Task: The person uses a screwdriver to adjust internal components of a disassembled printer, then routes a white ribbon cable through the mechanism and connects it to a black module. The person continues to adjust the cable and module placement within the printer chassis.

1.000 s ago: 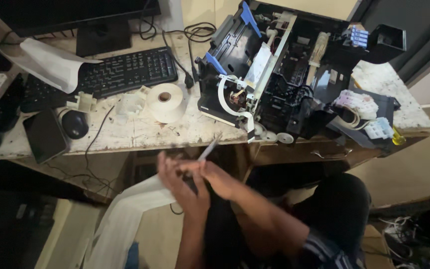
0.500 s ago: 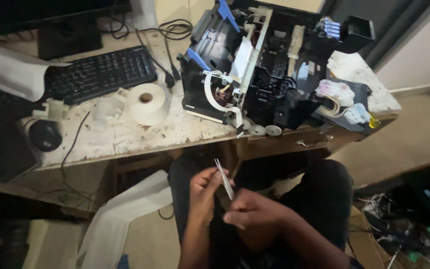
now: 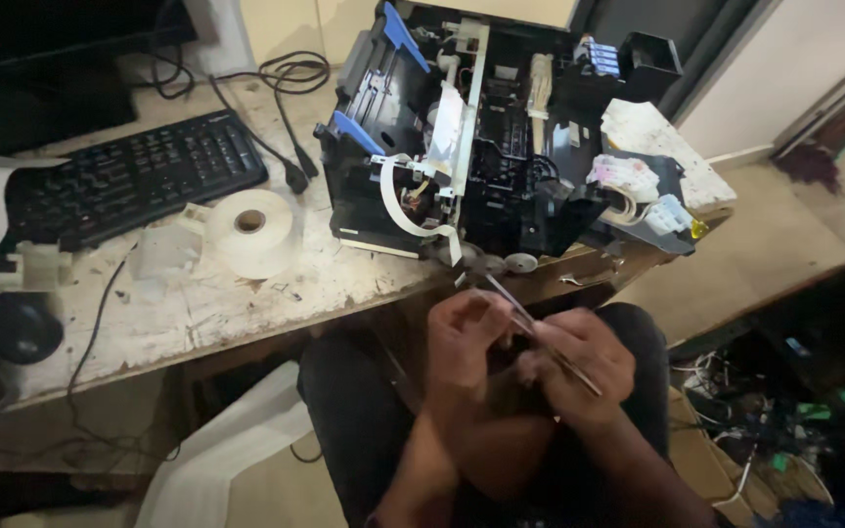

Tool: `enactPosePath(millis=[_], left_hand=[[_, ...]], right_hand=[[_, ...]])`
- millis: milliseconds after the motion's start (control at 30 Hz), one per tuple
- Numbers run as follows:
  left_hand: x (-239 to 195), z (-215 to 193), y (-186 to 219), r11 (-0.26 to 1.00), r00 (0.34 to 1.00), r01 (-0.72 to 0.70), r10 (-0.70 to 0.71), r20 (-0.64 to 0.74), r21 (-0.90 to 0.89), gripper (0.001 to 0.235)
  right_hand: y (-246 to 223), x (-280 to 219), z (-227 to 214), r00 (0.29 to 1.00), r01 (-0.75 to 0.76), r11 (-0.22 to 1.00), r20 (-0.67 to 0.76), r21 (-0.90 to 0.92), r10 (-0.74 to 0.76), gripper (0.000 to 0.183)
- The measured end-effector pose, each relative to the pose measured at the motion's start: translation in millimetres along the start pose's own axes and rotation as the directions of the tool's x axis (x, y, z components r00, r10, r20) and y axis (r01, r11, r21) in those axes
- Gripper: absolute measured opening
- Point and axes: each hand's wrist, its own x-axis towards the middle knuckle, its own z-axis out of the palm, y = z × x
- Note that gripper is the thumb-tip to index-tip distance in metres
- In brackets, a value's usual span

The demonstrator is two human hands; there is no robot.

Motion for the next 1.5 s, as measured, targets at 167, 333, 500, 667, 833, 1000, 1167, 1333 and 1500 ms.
enactPosePath(millis=[167,333,500,667,833,1000,1167,1333,1500], left_hand=[[18,21,15,0.994,0.995,0.085,-0.081,0.057,-0.066,0.016],[16,20,45,0.895,0.998,-0.023,0.046,-0.040,0.446,0.017],[-1,16,57,0.396,0.645,-0.524,0.763,0.048,0.754,0.021],[17,24,66,0.057,0.524,-0.392,0.834,0.172,0.918,0.047],[34,26,61,-0.071,0.519,-0.267,0.829,0.206,0.961,0.056],[35,3,26,0.347,0.500,-0.535,0.865,-0.042,0.771,0.042],[42,-28,0,0.448,0.521,-0.506,0.840,-0.154,0.737,0.036],[41,-35,-5,0.369,0.551,-0.493,0.833,-0.046,0.788,0.033],[38,-33,1,0.351,0.564,-0.462,0.825,-0.036,0.814,0.031]], right_hand=[[-12,25,10,0.989,0.035,0.984,-0.137,-0.174,-0.060,0.022],[-1,29,22,0.961,-0.034,0.990,-0.278,-0.139,-0.006,0.022],[46,42,49,0.921,0.020,0.981,-0.385,0.194,0.058,0.039],[56,55,66,0.924,0.008,0.992,-0.378,-0.126,-0.055,0.047],[46,77,72,0.905,0.073,0.996,-0.415,-0.060,-0.092,0.040],[41,83,70,0.924,0.127,0.988,-0.353,-0.086,-0.150,0.041],[37,89,71,0.929,0.177,0.978,-0.308,-0.115,-0.204,0.041],[31,92,74,0.939,0.138,0.985,-0.302,-0.105,-0.164,0.040],[31,93,76,0.933,0.180,0.975,-0.291,-0.131,-0.211,0.040]])
